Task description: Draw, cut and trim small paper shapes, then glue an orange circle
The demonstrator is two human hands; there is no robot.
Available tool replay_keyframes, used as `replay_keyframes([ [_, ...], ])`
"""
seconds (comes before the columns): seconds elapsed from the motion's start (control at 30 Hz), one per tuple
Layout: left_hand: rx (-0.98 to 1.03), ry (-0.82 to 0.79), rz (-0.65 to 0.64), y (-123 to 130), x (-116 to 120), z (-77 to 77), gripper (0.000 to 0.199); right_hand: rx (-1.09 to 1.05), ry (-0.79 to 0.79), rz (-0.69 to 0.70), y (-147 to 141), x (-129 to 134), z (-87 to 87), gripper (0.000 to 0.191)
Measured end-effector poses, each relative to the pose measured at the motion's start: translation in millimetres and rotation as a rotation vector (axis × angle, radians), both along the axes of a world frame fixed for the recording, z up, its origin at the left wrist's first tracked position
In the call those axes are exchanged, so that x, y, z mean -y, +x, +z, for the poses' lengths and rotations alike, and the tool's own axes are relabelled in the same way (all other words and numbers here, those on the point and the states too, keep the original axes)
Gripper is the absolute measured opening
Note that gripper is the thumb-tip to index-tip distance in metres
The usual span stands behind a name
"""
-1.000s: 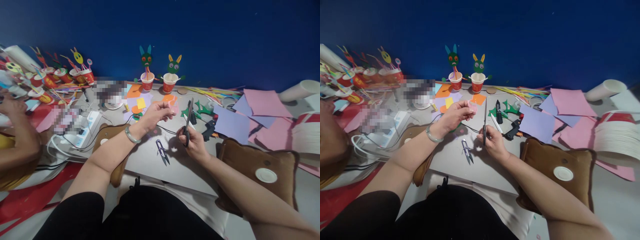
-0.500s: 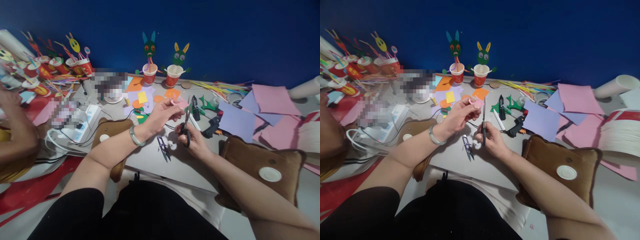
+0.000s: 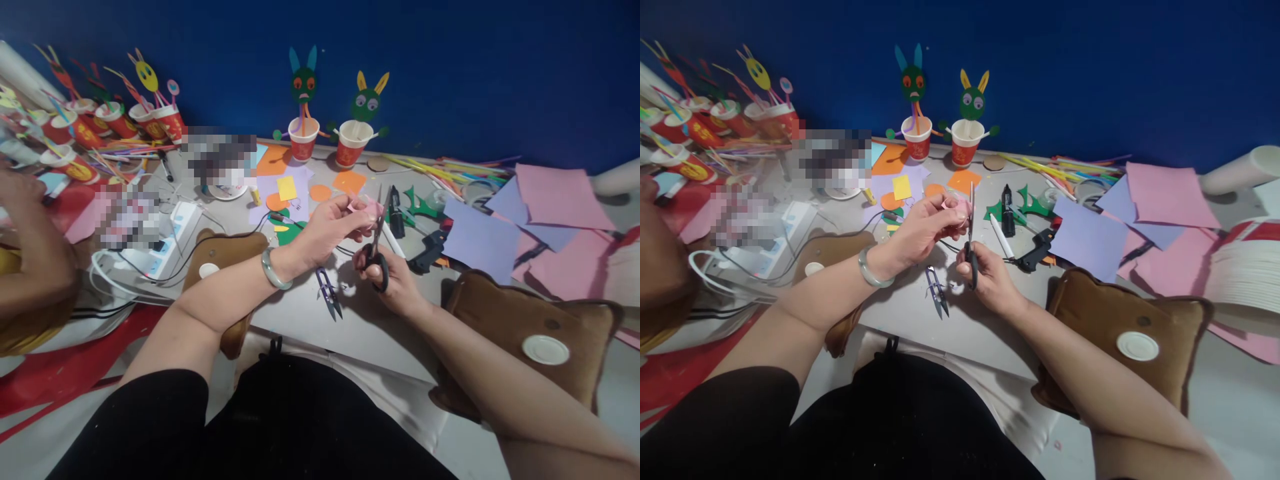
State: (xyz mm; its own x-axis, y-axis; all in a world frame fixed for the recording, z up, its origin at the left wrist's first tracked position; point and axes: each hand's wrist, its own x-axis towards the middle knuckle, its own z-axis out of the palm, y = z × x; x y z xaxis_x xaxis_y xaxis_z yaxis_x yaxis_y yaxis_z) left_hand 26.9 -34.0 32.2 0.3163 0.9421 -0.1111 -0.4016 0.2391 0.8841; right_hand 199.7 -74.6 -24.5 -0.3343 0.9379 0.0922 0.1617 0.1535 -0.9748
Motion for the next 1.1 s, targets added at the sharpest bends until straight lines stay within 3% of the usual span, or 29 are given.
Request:
replay_keyframes([
  [1.1, -0.007, -0.085, -0.006, 5.4, 4.3, 0.2, 0.025, 0.043, 0.001, -0.024, 0.6, -0.7, -4.4, 0.072],
])
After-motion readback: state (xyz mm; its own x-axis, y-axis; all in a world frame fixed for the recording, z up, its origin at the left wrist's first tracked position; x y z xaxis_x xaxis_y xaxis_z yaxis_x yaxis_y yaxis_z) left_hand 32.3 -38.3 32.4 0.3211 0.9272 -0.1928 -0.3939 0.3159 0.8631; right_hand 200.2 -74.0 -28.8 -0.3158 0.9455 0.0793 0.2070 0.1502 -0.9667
